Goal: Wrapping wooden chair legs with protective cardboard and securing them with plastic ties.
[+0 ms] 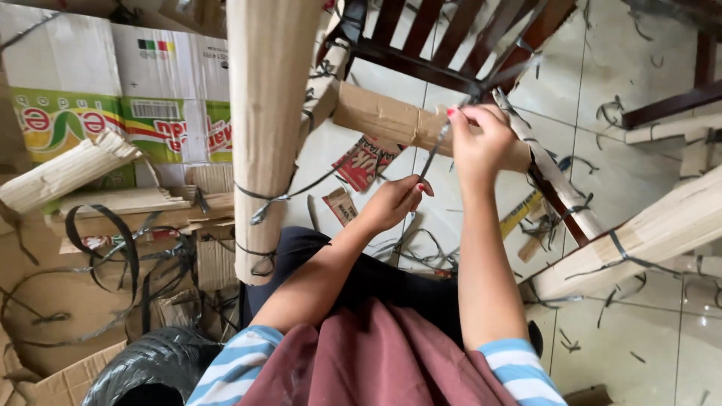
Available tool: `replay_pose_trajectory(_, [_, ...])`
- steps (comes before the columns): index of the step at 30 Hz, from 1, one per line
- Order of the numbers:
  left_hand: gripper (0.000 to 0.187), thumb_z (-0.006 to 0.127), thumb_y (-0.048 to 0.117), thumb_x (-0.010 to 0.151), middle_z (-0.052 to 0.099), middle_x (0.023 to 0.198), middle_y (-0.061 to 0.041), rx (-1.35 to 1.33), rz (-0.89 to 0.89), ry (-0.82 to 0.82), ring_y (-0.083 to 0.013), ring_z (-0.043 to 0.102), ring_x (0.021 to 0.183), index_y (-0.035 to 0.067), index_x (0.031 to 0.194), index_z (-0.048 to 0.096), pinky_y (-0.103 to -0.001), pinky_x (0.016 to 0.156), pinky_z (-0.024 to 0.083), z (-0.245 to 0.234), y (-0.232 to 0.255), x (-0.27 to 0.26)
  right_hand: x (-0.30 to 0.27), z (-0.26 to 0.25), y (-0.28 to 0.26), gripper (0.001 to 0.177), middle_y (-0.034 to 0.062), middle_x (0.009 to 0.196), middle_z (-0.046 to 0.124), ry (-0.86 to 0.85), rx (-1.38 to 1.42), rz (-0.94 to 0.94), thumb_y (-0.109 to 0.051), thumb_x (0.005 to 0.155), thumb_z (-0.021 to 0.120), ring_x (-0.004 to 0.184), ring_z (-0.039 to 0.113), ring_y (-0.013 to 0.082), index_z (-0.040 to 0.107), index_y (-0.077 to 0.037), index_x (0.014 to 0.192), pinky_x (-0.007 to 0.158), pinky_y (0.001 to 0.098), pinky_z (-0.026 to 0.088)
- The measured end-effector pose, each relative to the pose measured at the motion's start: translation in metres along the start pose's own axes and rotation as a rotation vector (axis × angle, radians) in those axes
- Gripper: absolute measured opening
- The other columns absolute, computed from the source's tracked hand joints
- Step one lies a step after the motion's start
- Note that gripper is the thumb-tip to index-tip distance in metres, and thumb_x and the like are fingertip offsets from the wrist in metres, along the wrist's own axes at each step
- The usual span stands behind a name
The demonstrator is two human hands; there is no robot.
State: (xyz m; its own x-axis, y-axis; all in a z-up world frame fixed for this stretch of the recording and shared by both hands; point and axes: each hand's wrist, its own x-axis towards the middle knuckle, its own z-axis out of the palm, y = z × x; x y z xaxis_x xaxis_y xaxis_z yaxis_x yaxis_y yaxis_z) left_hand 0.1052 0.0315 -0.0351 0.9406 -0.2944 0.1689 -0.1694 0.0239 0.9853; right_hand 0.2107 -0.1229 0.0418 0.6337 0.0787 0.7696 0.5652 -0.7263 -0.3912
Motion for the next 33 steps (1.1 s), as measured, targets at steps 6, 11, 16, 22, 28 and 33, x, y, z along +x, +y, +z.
replay_pose_trajectory(6, [0.036,0.043,0.035,0.111,0.064,0.059,0.000,-0.001,-0.094,0.174,-0.0250,0.063,0.059,0.016,0.092,0.066,-0.039,0.061,0.052,0.001,-0.015,0.003,-0.016,0.039,0.013,0.015,-0.0022,0.071,0.067,0.057,-0.049,0.105,-0.009,0.077,0.089,0.067,0.067,0.0151,0.078,-0.014,0.085,0.062,0.0254,0.055])
replay_pose_trajectory(11, [0.036,0.043,0.032,0.110,0.065,0.062,-0.006,-0.045,-0.117,0.158,-0.0288,0.064,0.064,0.012,0.094,0.068,-0.042,0.067,0.052,0.001,-0.011,0.003,-0.017,0.031,0.021,0.018,-0.0026,0.082,0.070,-0.117,-0.116,-0.118,-0.027,0.103,0.074,0.079,0.066,0.0221,0.077,-0.016,0.089,0.078,0.0324,0.049])
replay_pose_trajectory(16, [0.036,0.045,0.033,0.110,0.066,0.063,-0.006,-0.051,-0.143,0.176,-0.0283,0.065,0.066,0.011,0.093,0.068,-0.041,0.068,0.052,0.002,-0.014,0.002,-0.019,0.018,0.008,0.039,-0.0026,0.092,0.071,-0.287,-0.202,-0.110,-0.057,0.105,0.067,0.093,0.069,0.0233,0.074,-0.018,0.103,0.088,0.0393,0.046])
replay_pose_trajectory(22, [0.033,0.044,0.035,0.112,0.072,0.072,-0.002,-0.047,-0.173,0.235,-0.0194,0.071,0.071,0.014,0.135,0.054,-0.036,0.072,0.053,0.017,-0.061,0.016,-0.010,0.019,0.025,0.036,0.0105,0.079,0.069,-0.450,-0.203,-0.077,-0.037,0.113,0.057,0.081,0.070,0.0369,0.071,-0.014,0.090,0.073,0.0459,0.054])
replay_pose_trajectory(28, [0.067,0.051,0.020,0.111,0.076,0.090,-0.014,-0.586,-0.051,0.138,-0.0166,0.073,0.078,-0.004,0.159,0.011,-0.022,0.076,0.051,0.034,-0.089,0.036,0.006,0.022,0.031,0.056,0.0100,0.084,0.074,-0.790,-0.380,0.377,-0.062,0.107,0.037,0.098,0.070,0.0411,0.075,-0.022,0.096,0.088,0.0541,0.052])
replay_pose_trajectory(33, [0.023,0.053,0.034,0.109,0.079,0.101,-0.007,-0.835,-0.210,0.023,-0.0104,0.077,0.093,0.013,0.116,0.061,-0.020,0.082,0.060,0.035,-0.081,0.048,0.015,0.029,0.038,0.053,0.0034,0.096,0.075,-0.923,-0.413,0.553,-0.067,0.097,0.039,0.105,0.070,0.0356,0.076,-0.029,0.099,0.092,0.0511,0.053])
